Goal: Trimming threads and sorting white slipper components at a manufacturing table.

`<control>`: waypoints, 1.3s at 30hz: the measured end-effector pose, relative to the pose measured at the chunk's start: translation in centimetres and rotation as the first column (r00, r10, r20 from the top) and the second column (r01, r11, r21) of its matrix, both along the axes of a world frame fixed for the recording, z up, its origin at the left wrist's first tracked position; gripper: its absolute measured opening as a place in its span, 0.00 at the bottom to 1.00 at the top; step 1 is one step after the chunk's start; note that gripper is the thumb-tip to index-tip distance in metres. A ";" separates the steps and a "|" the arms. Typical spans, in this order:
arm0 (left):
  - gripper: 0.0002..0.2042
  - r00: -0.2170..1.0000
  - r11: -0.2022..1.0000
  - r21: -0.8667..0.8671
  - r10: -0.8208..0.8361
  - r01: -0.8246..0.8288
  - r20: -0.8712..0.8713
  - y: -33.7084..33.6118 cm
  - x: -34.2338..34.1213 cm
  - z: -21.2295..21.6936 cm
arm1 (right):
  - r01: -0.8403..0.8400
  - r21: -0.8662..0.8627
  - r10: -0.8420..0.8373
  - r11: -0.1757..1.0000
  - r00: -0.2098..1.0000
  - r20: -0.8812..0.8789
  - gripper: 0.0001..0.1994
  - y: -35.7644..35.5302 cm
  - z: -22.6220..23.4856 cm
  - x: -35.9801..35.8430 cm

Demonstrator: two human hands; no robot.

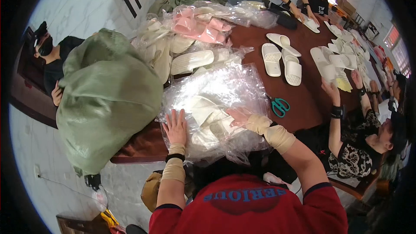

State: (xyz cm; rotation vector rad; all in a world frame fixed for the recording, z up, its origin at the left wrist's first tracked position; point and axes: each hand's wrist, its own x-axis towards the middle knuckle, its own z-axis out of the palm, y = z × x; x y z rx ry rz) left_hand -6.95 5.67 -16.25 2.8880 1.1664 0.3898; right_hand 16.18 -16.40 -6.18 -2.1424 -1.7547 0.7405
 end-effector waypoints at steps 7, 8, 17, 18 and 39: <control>0.25 0.722 0.537 -0.676 0.165 0.505 0.671 4.3 -2.3 1.2 | -0.148 0.450 0.065 0.881 0.979 0.194 0.22 1.4 -5.0 1.3; 0.22 0.719 0.700 -0.574 0.126 0.424 0.684 4.4 -2.6 1.3 | -0.151 0.461 0.070 0.874 0.980 0.189 0.22 2.1 -5.4 1.0; 0.22 0.799 0.911 -0.246 -0.130 0.330 0.587 -0.2 1.4 3.7 | 0.122 0.065 -0.133 0.990 0.968 0.213 0.09 5.0 1.7 -2.9; 0.22 0.800 0.891 -0.313 -0.086 0.328 0.593 -0.5 2.1 3.1 | 0.153 0.046 -0.157 0.987 0.979 0.127 0.11 4.9 1.5 -2.7; 0.28 0.987 0.904 -0.410 -0.063 0.119 0.148 -2.3 -1.5 -3.9 | 0.117 0.234 -0.208 0.965 0.887 0.412 0.15 -4.8 2.8 -3.4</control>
